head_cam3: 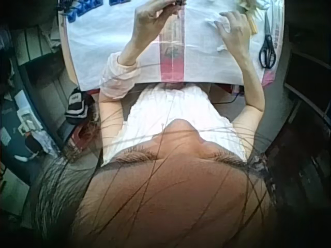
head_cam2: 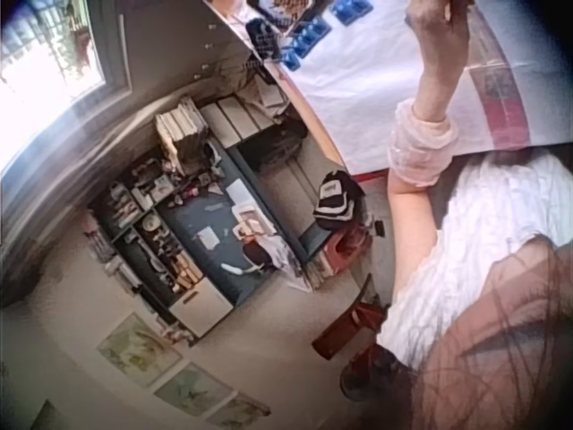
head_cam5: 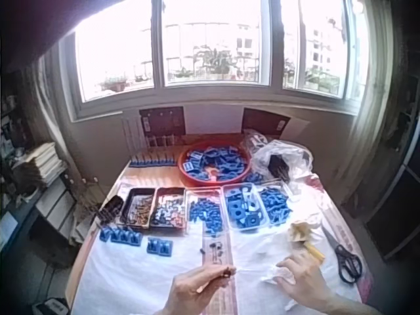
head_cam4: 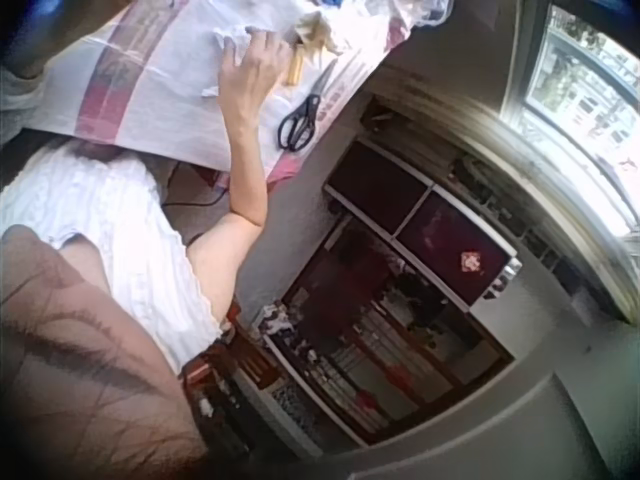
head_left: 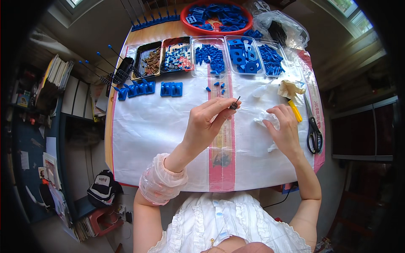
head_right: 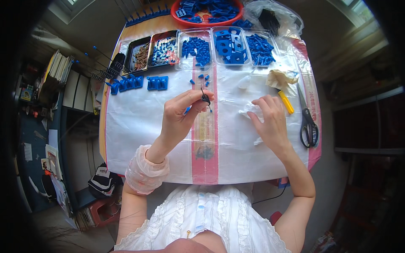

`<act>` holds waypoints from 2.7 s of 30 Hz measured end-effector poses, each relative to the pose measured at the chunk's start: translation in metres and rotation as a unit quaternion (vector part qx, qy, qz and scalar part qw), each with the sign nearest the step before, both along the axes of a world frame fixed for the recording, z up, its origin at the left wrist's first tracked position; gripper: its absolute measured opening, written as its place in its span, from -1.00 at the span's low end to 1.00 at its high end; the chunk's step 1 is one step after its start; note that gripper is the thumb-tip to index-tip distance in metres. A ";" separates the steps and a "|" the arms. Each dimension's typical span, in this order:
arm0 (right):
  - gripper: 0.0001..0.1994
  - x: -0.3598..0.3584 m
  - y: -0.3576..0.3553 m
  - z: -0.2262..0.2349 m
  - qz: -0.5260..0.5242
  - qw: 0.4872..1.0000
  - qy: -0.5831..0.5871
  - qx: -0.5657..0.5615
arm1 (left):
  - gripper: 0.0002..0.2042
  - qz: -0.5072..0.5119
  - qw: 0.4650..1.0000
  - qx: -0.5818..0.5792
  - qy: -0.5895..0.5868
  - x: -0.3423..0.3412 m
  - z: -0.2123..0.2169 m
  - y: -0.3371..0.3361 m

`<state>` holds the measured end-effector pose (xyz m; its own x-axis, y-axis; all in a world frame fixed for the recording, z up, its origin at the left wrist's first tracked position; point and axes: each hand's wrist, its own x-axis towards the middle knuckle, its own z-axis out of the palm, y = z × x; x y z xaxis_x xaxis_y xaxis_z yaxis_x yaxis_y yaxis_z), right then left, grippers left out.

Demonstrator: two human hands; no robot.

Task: Manually assemble small blue plastic and metal electronic components at a workspace.

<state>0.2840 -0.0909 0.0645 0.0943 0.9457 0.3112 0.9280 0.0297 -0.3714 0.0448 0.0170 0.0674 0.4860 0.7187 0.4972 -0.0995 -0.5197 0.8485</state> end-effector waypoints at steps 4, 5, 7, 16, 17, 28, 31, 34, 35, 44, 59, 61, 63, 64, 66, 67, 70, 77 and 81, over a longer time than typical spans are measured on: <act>-0.72 -0.008 -0.004 -0.007 -0.037 0.996 -0.080 0.027 | -0.82 0.002 1.000 0.015 0.005 0.000 0.001 -0.002; -0.73 -0.012 -0.006 -0.006 -0.028 0.996 -0.084 0.023 | -0.82 0.003 1.000 0.019 0.008 0.000 0.002 -0.003; -0.75 -0.013 -0.007 -0.007 -0.007 0.997 -0.081 0.012 | -0.81 0.004 1.000 0.017 0.004 0.000 0.000 -0.002; -0.86 -0.001 0.003 -0.013 0.096 0.991 0.086 0.028 | -0.81 0.004 1.000 0.017 0.011 -0.001 0.000 -0.002; -0.86 -0.006 0.003 -0.006 0.094 0.982 0.163 0.008 | -0.81 0.004 1.000 0.014 0.012 -0.001 0.000 -0.003; -0.79 -0.010 0.007 -0.031 0.160 0.984 0.014 0.079 | -0.81 0.016 1.000 0.024 0.003 0.000 -0.003 -0.001; -0.77 -0.016 -0.001 -0.024 0.163 0.984 0.009 0.065 | -0.81 0.021 0.999 0.039 0.009 -0.001 -0.002 -0.001; -0.77 -0.019 -0.005 -0.017 0.156 0.986 0.018 0.049 | -0.81 0.022 0.999 0.038 0.011 -0.002 -0.002 -0.002; -0.76 -0.014 -0.007 -0.022 0.159 0.986 0.022 0.050 | -0.81 0.021 0.999 0.036 0.010 -0.001 -0.002 -0.002; -0.86 -0.027 0.007 -0.029 0.153 0.980 0.123 0.012 | -0.82 0.021 1.000 0.021 -0.004 0.000 -0.004 0.000; -0.87 -0.049 0.025 -0.031 0.203 0.970 0.107 0.083 | -0.75 0.027 0.999 0.032 0.009 0.001 -0.003 0.001; -0.86 -0.054 0.032 -0.035 0.214 0.965 0.120 0.092 | -0.75 0.030 0.999 0.035 0.020 0.000 -0.002 0.002; -0.86 -0.058 0.037 -0.036 0.222 0.963 0.121 0.090 | -0.75 0.033 0.999 0.037 0.017 -0.001 -0.003 0.003; -0.87 -0.060 0.038 -0.037 0.222 0.963 0.123 0.091 | -0.75 0.034 0.999 0.039 0.011 0.000 -0.003 0.003; -0.87 -0.062 0.038 -0.040 0.224 0.962 0.130 0.091 | -0.75 0.036 0.999 0.039 0.006 0.001 -0.004 0.002; -0.87 -0.064 0.038 -0.042 0.214 0.963 0.138 0.093 | -0.74 0.036 0.999 0.039 0.006 0.001 -0.004 0.003; -0.87 -0.066 0.037 -0.046 0.187 0.964 0.164 0.094 | -0.73 0.033 0.999 0.039 0.006 0.000 -0.005 0.002; -0.89 -0.070 0.039 -0.044 0.133 0.968 0.197 0.078 | -0.72 0.030 0.998 0.045 0.014 0.000 -0.003 0.001; -0.89 -0.070 0.040 -0.045 0.115 0.970 0.206 0.063 | -0.73 0.034 0.999 0.038 0.007 0.001 -0.005 0.003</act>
